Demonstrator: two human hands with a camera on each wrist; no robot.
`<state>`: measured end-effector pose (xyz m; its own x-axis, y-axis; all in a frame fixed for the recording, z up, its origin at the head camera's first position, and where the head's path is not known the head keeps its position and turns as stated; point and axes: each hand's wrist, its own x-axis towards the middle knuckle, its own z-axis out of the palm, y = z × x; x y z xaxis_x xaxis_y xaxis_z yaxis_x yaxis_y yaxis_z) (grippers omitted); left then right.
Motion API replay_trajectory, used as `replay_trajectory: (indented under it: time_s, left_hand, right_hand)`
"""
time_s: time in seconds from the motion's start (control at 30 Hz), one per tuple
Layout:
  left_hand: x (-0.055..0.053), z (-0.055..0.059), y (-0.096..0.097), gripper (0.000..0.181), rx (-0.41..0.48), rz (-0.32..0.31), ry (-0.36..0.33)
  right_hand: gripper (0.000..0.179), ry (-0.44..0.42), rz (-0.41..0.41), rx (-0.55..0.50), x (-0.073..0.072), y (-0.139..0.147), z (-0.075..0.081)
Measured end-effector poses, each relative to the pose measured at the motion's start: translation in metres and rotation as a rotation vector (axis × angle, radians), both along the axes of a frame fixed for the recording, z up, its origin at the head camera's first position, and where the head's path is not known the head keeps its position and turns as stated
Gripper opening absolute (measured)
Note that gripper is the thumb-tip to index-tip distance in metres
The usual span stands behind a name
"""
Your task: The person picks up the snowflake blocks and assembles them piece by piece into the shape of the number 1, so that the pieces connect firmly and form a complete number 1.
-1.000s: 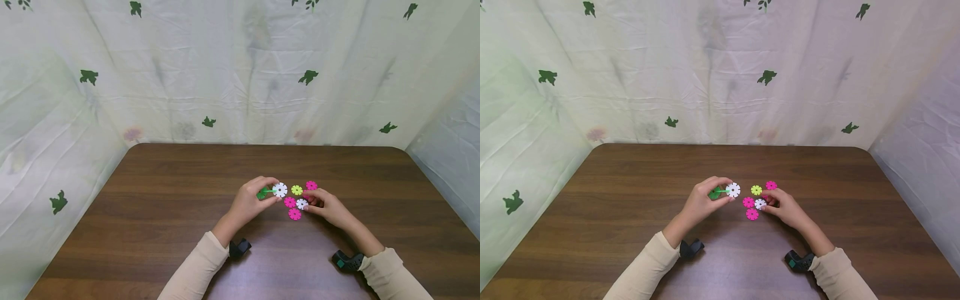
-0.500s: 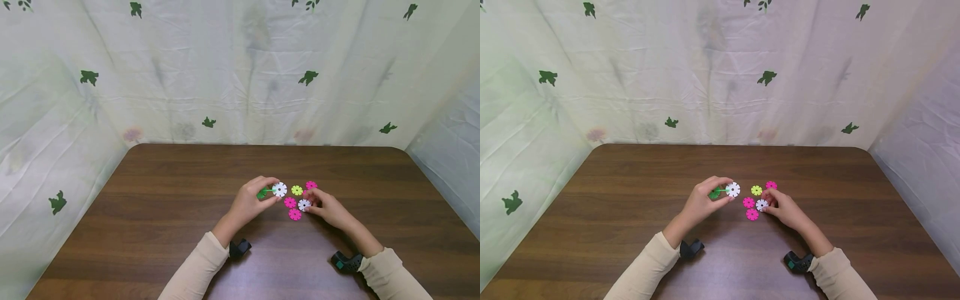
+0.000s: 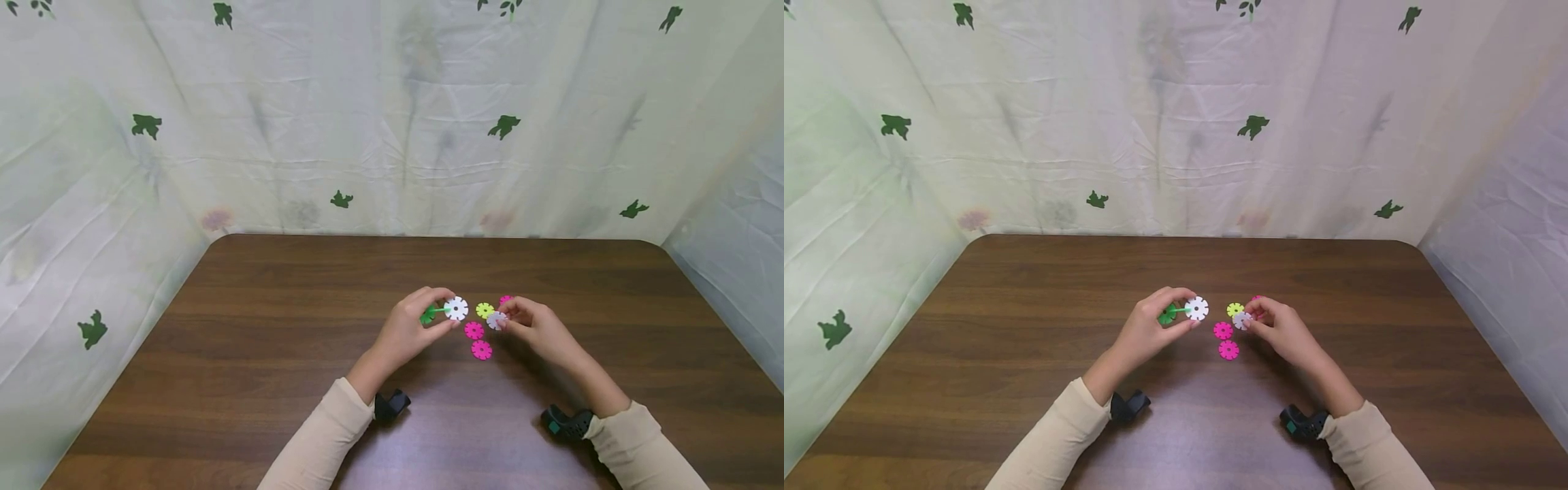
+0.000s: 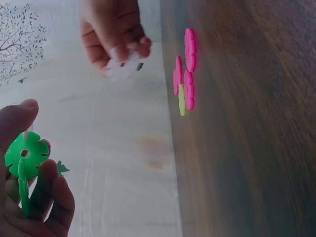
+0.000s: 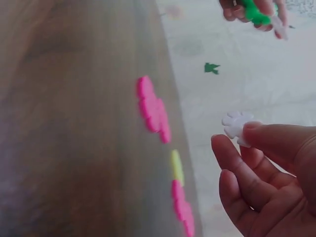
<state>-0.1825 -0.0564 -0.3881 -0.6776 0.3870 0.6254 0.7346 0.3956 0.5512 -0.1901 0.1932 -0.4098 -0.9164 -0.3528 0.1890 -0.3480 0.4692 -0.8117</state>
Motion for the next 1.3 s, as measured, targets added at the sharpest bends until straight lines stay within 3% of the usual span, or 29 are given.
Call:
replay_trajectory:
  time_s: [0.2,0.4,0.7,1.03,1.3]
  left_hand:
    - [0.000,0.001,0.001,0.033,-0.007,-0.004,-0.020]
    - [0.001,0.002,0.001,0.033,-0.015,-0.001,-0.032]
    - [0.001,0.002,0.002,0.034,-0.046,-0.002,-0.050]
    - [0.001,0.000,0.002,0.033,-0.064,0.013,-0.033]
    - [0.003,0.004,0.002,0.033,-0.078,-0.006,-0.084]
  right_hand:
    - [0.014,-0.002,0.010,-0.068,0.003,-0.005,0.015]
    - [0.013,0.086,0.052,-0.104,0.005,-0.014,0.028]
    - [0.013,0.116,0.103,-0.147,0.006,-0.024,0.036]
    - [0.015,0.191,0.076,-0.063,0.009,-0.031,0.041]
    - [0.015,0.238,0.053,-0.063,0.011,-0.036,0.047]
